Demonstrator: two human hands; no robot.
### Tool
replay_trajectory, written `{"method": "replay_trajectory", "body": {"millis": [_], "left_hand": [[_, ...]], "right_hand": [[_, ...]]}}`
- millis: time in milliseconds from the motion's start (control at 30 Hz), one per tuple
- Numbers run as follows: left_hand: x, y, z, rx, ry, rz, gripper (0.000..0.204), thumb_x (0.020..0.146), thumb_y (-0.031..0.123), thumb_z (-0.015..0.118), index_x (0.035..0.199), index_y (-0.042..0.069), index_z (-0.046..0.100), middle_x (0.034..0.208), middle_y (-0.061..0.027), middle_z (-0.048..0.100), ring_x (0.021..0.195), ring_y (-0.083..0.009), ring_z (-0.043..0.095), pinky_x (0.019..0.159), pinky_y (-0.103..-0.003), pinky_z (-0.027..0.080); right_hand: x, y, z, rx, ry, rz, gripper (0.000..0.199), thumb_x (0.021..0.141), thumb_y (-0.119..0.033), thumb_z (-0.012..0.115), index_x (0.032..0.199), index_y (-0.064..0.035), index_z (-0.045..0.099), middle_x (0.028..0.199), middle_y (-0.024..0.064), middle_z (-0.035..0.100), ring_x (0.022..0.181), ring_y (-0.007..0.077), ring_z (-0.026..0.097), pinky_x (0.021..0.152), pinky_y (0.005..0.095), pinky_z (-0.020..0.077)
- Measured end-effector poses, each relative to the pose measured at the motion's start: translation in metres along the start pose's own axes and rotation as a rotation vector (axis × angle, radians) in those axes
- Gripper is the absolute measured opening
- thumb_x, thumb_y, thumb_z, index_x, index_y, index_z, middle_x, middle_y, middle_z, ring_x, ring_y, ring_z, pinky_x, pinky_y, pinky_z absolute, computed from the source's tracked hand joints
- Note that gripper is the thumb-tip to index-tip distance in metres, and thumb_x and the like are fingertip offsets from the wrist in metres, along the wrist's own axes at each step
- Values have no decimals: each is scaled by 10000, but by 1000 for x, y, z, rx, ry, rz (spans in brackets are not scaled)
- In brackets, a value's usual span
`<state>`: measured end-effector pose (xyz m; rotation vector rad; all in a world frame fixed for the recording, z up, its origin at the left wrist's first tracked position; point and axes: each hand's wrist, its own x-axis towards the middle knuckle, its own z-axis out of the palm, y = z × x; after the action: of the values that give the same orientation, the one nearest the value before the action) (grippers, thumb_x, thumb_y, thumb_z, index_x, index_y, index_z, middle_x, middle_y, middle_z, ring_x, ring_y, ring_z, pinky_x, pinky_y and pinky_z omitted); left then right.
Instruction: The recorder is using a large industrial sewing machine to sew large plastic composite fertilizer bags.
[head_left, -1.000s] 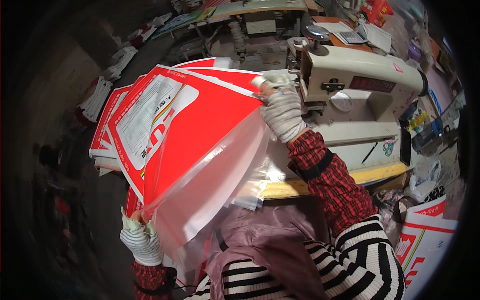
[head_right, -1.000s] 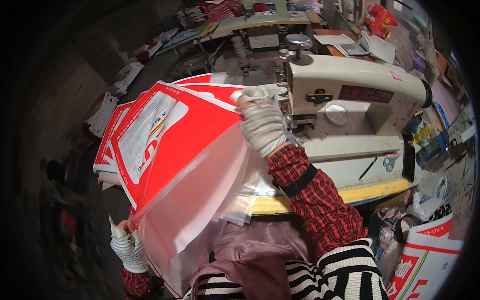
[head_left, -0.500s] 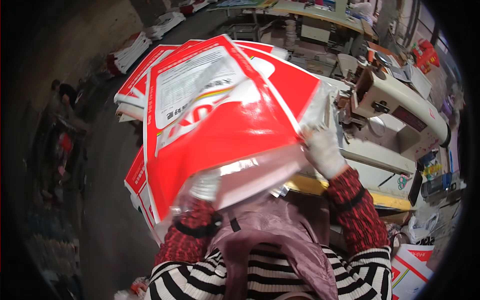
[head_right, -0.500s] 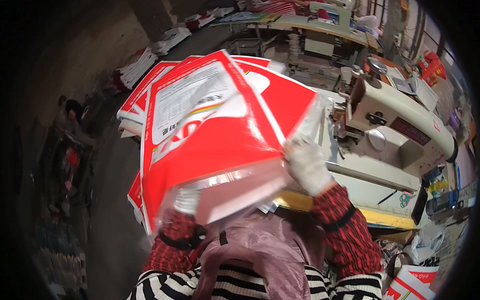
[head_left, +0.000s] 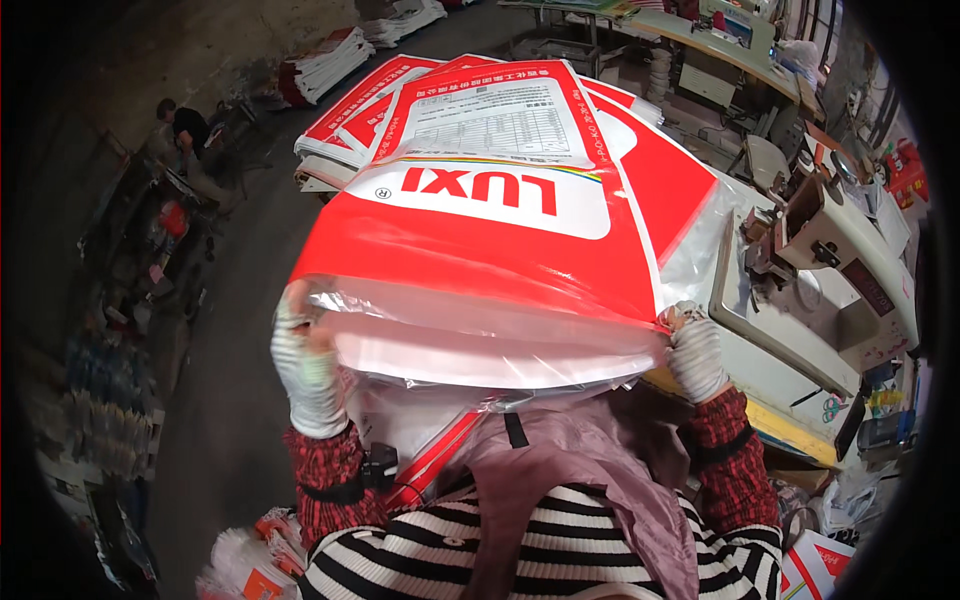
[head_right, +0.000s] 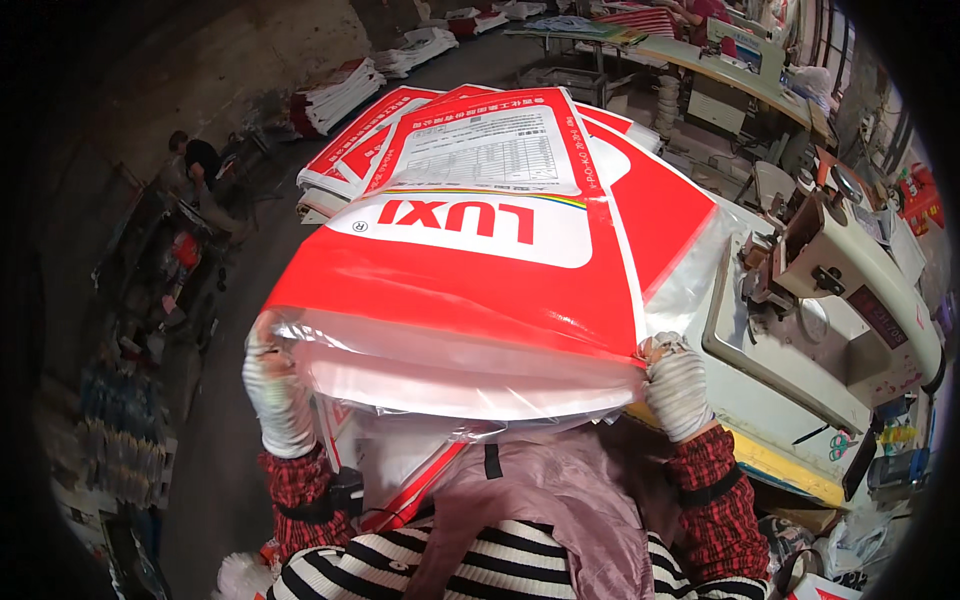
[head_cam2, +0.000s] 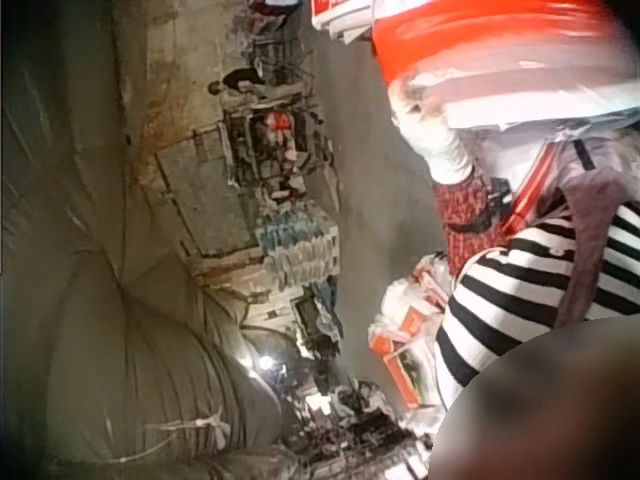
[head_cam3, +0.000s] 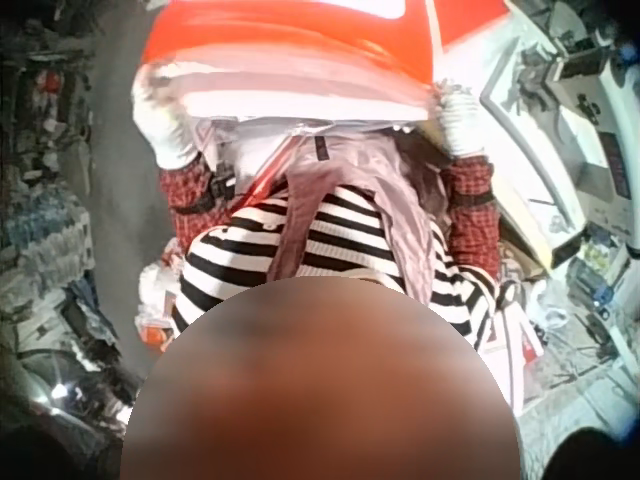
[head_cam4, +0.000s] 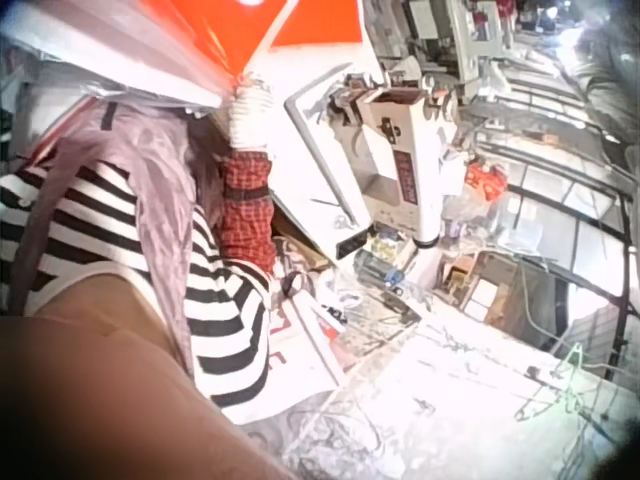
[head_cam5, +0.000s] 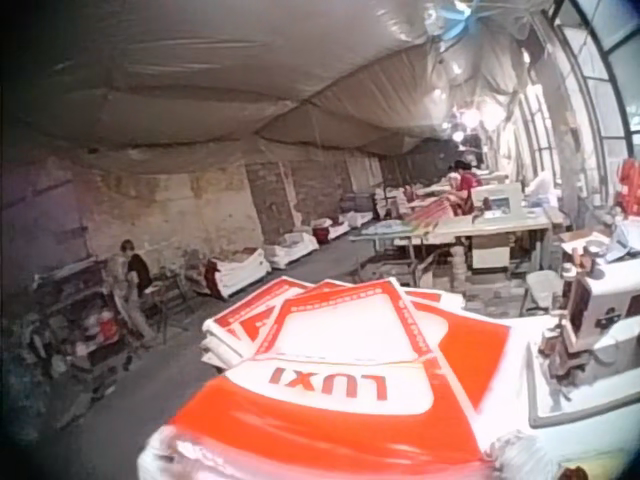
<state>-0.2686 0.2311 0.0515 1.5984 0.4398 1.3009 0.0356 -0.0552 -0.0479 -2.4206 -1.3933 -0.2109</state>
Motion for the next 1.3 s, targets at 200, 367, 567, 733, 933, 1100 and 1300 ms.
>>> {"method": "replay_trajectory", "body": {"millis": [200,367,567,733,933,1100,1300], "left_hand": [[23,-47,-42,1162,239,462,284,928,176,445,672,54,458,580,-25,440,531,-162,465,516,-346,390],[24,-47,-61,1430,153,490,172,845,67,433,684,67,492,687,-55,540,594,-190,487,576,-319,423],[29,24,19,91,374,-266,310,934,307,538,971,8,608,848,-80,638,747,-184,592,677,-275,463],[79,26,90,-111,175,-128,322,917,345,551,738,77,570,703,-16,573,651,-124,536,606,-296,448],[139,-11,378,17,-606,-159,331,906,458,484,827,147,566,688,-51,546,590,-204,505,585,-350,441],[54,-84,521,151,-772,-124,370,914,460,471,995,125,605,811,-80,579,726,-221,512,716,-343,451],[32,-137,573,-220,-734,-698,420,935,453,429,1048,85,596,924,-111,589,878,-215,530,819,-330,451]], "right_hand": [[-18,1,1,81,111,3,249,624,10,583,862,-55,617,782,146,570,709,343,578,624,402,467],[-19,-11,-10,176,158,69,246,582,-5,617,821,-61,635,790,138,585,785,330,573,694,402,470],[-30,0,-11,100,304,4,228,563,12,608,777,-67,592,782,122,580,779,325,567,692,412,466],[-38,4,-30,122,435,-62,191,671,42,541,827,-63,576,830,114,608,797,308,578,687,408,467],[-121,-10,23,1654,-81,519,361,843,-225,659,1118,6,613,969,-15,627,883,56,517,818,253,452],[-169,-1,5,1914,-135,574,407,863,-294,633,1145,-2,599,945,16,629,871,90,531,799,249,460],[-154,13,41,1778,-66,734,338,913,-263,524,1093,17,586,884,62,650,783,135,580,688,294,466]]}}
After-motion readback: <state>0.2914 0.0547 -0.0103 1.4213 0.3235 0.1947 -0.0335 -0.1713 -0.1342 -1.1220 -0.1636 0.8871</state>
